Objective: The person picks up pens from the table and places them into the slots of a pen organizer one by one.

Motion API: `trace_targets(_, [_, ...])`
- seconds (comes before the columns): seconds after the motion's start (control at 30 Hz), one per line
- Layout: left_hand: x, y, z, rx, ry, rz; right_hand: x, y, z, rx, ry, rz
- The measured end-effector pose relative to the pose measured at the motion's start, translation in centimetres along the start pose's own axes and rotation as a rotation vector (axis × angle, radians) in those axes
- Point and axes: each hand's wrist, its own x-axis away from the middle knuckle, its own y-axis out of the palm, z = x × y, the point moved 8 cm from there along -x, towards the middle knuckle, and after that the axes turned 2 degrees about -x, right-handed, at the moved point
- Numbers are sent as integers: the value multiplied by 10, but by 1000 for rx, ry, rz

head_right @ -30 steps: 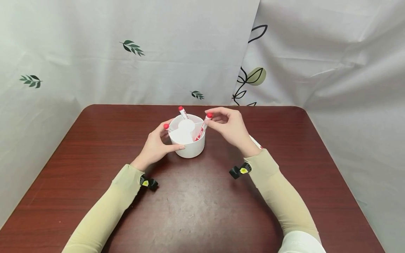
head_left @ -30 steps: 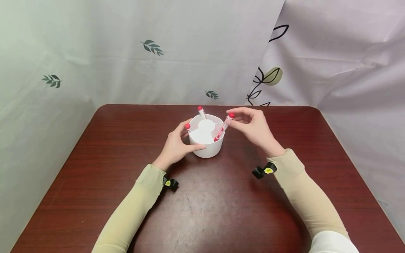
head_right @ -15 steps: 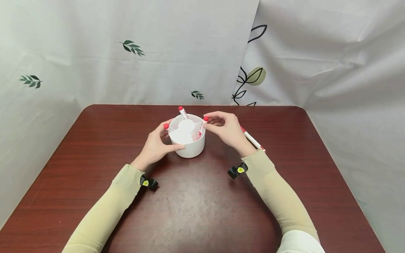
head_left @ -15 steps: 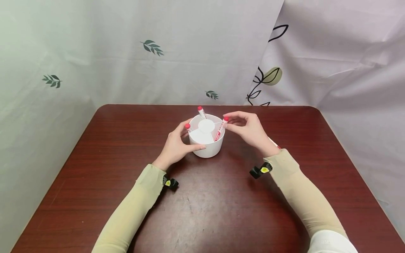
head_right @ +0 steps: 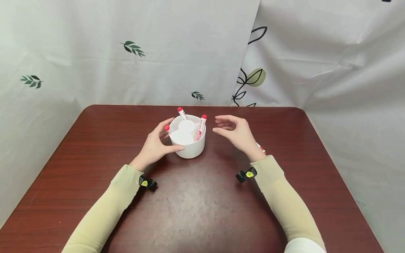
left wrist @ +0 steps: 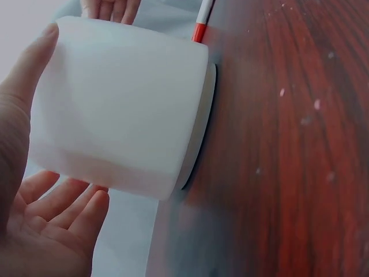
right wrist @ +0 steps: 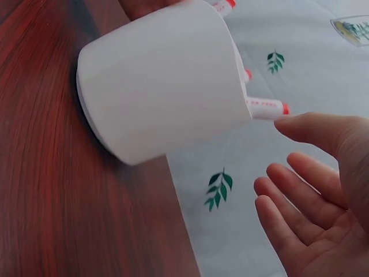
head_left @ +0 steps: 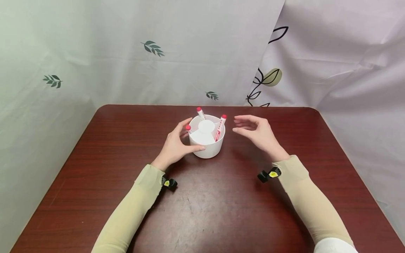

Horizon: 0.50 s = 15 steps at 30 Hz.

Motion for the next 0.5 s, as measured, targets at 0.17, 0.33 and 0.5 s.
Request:
trace_targets(0.17, [-1,-5,1,-23,39,-1,8,-16,1,9,-10,24])
trace_targets(0.33, [-1,0,0,-35,23,-15,14,-27,-3,-5,-10,55])
trace_targets(0.5, [0,4,4,-50,0,0,18,-39,2,-7,5,82])
